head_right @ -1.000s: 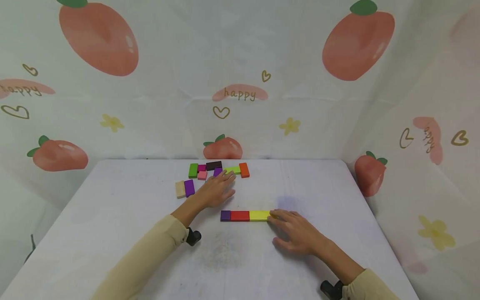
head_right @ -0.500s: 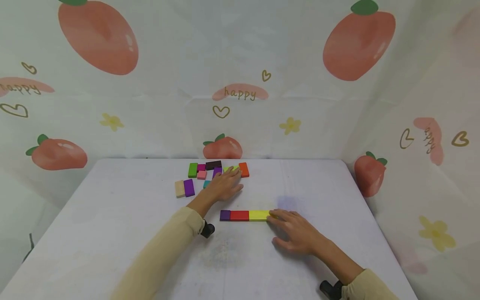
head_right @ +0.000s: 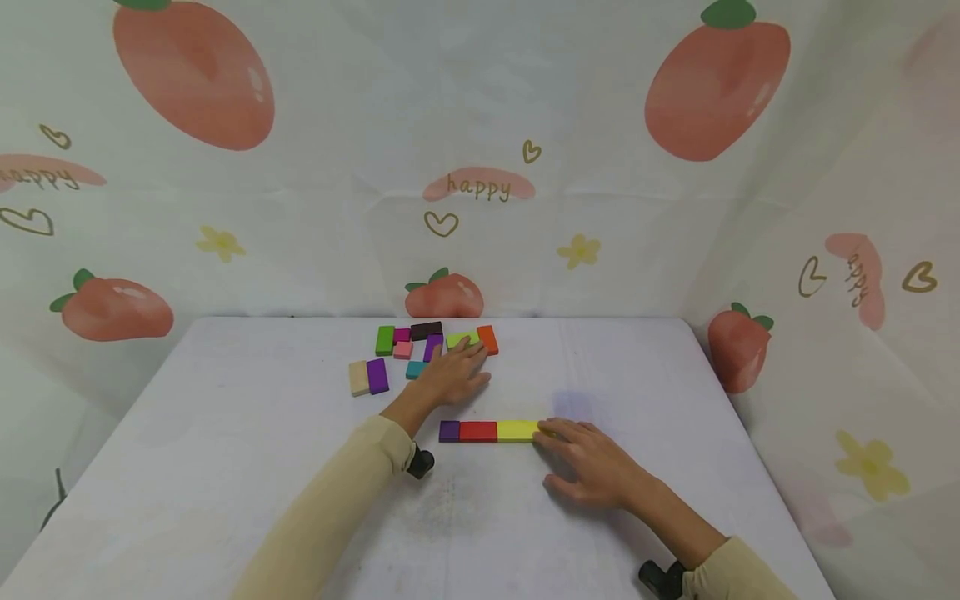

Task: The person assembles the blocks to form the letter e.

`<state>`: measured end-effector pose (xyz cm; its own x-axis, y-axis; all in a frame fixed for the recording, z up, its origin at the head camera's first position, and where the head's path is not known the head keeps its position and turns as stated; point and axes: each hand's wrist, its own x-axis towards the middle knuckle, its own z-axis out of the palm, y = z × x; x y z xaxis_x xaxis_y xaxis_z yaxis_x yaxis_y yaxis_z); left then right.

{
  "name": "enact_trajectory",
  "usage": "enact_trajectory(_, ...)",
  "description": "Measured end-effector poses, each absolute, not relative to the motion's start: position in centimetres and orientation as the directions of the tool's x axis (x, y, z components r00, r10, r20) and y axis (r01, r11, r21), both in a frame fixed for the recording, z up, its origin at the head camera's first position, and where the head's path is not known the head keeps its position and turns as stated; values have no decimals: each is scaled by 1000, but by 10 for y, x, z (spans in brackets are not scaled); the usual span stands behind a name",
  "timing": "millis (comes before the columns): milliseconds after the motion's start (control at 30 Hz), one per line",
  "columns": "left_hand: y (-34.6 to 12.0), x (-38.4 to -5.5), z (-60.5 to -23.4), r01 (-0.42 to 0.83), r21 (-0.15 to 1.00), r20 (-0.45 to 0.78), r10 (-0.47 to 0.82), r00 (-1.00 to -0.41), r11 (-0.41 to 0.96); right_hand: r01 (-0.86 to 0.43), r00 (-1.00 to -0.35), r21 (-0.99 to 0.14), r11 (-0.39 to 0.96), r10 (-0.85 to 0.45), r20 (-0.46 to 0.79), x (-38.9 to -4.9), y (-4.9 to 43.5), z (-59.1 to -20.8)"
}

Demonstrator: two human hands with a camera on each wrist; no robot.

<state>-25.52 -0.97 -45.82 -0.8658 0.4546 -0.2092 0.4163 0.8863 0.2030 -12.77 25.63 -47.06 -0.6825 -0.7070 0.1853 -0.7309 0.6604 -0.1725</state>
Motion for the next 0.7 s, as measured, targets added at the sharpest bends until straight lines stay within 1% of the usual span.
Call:
enact_trajectory(200,-4,-249,-458,439,201,-221,477,-850,876,-729,-684,-182,660,-706,180,-127,256,-471)
enact_trajectory(400,1,-243,-459,484,159,-200,508,-838,861,-718,-695,-189,670,-700,163,-127,256,-471)
enact_trajectory(700,7,-233,-461,531,171,-176,556,-812,830,-736,-677,-161,657,-707,208,-128,258,-475)
